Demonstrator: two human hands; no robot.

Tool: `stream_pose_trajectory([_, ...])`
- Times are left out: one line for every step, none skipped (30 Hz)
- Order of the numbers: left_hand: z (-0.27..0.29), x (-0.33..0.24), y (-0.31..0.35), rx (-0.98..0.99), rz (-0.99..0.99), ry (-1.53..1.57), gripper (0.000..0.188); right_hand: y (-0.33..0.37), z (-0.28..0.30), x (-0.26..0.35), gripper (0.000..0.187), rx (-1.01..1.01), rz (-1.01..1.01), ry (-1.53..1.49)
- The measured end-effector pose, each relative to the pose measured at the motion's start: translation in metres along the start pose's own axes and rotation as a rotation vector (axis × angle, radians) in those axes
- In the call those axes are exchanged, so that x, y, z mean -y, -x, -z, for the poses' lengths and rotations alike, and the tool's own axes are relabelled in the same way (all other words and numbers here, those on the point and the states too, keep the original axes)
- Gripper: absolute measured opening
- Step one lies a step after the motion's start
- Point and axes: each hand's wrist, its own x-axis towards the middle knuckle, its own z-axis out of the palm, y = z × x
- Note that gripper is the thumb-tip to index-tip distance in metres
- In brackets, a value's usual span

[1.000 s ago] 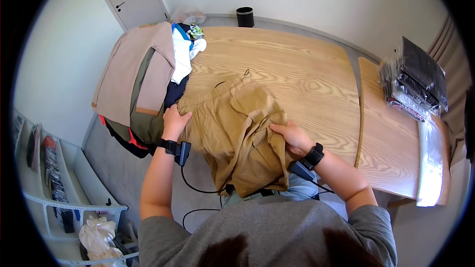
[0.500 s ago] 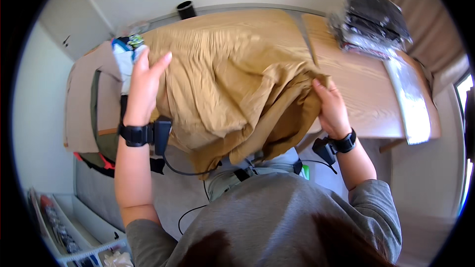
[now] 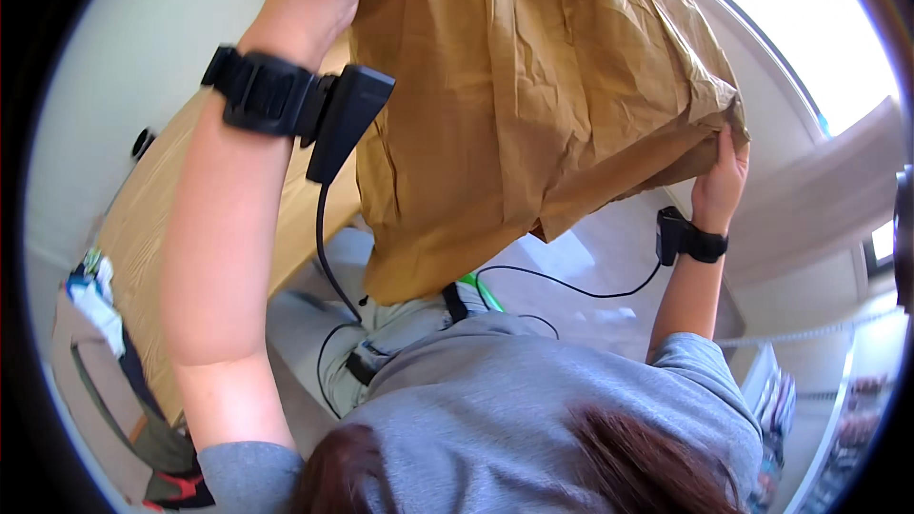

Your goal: Folding items of clothing and placing them into clear plastic bags on a table.

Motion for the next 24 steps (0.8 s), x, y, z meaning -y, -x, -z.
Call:
stream_pose_trajectory([-0.018,0.013,-0.005,0.026,0.041,0.118,0.027,0.005,0.025,-0.007,0.026,-0.03,0.007,0.025])
stream_pose_trajectory([-0.036,0.025,-0.01,0.053,0.084,0.233,0.025,0.012,0.049,-0.015,0.024,-0.074,0.029,0.129])
stream_pose_trajectory([-0.053,0.035,-0.015,0.082,0.091,0.258,0.025,0.021,0.072,-0.023,0.023,-0.123,0.052,0.23])
stream_pose_trajectory([-0.071,0.038,-0.024,0.088,0.038,0.201,0.024,0.024,0.092,-0.03,0.02,-0.142,0.056,0.281])
stream_pose_trajectory([-0.088,0.038,-0.032,0.093,-0.021,0.143,0.023,0.029,0.109,-0.036,0.02,-0.165,0.072,0.289])
stream_pose_trajectory([-0.11,0.03,-0.04,0.111,-0.021,0.141,0.023,0.035,0.127,-0.039,0.02,-0.169,0.064,0.327])
stream_pose_trajectory([-0.127,0.011,-0.042,0.21,-0.084,0.282,0.024,0.041,0.134,-0.034,0.021,-0.151,0.046,0.346])
stream_pose_trajectory([-0.141,-0.009,-0.041,0.251,-0.1,0.283,0.024,0.048,0.138,-0.029,0.021,-0.145,0.0,0.32])
stream_pose_trajectory([-0.156,-0.028,-0.037,0.305,-0.118,0.291,0.024,0.057,0.143,-0.025,0.021,-0.143,0.004,0.339])
stream_pose_trajectory([-0.167,-0.035,-0.036,0.333,-0.133,0.293,0.024,0.069,0.152,-0.028,0.021,-0.159,-0.026,0.345])
stream_pose_trajectory([-0.176,-0.039,-0.034,0.337,-0.131,0.216,0.024,0.081,0.158,-0.032,0.021,-0.172,-0.059,0.347])
stream_pose_trajectory([-0.184,-0.043,-0.031,0.338,-0.129,0.134,0.024,0.091,0.156,-0.035,0.02,-0.172,-0.119,0.378])
stream_pose_trajectory([-0.198,-0.031,-0.025,0.42,-0.087,0.116,0.025,0.101,0.165,-0.037,0.028,-0.15,-0.243,0.424])
stream_pose_trajectory([-0.207,-0.014,-0.013,0.503,-0.045,0.094,0.025,0.114,0.169,-0.04,0.035,-0.145,-0.228,0.377])
stream_pose_trajectory([-0.211,0.001,0.003,0.605,0.042,0.13,0.03,0.125,0.148,-0.037,0.043,-0.124,-0.213,0.315])
stream_pose_trajectory([-0.216,0.019,0.02,0.624,0.023,0.024,0.031,0.133,0.141,-0.035,0.048,-0.098,-0.25,0.364])
stream_pose_trajectory([-0.216,0.034,0.039,0.635,0.001,-0.09,0.033,0.14,0.135,-0.034,0.054,-0.062,-0.288,0.408])
stream_pose_trajectory([-0.212,0.048,0.056,0.643,0.079,-0.145,0.032,0.145,0.13,-0.035,0.052,-0.04,-0.33,0.359])
stream_pose_trajectory([-0.21,0.063,0.072,0.656,0.159,-0.19,0.031,0.147,0.132,-0.036,0.052,-0.066,-0.335,0.348])
stream_pose_trajectory([-0.208,0.072,0.085,0.651,0.234,-0.116,0.029,0.145,0.132,-0.038,0.05,0.031,-0.37,0.236])
stream_pose_trajectory([-0.204,0.078,0.095,0.642,0.312,-0.041,0.027,0.141,0.131,-0.039,0.048,0.128,-0.402,0.124])
stream_pose_trajectory([-0.2,0.084,0.104,0.663,0.319,-0.044,0.027,0.137,0.127,-0.035,0.039,0.139,-0.444,0.076])
stream_pose_trajectory([-0.192,0.088,0.11,0.688,0.338,-0.101,0.023,0.138,0.13,-0.043,0.03,0.125,-0.515,0.088])
stream_pose_trajectory([-0.183,0.092,0.113,0.699,0.35,-0.16,0.019,0.136,0.127,-0.048,0.027,0.112,-0.51,0.096])
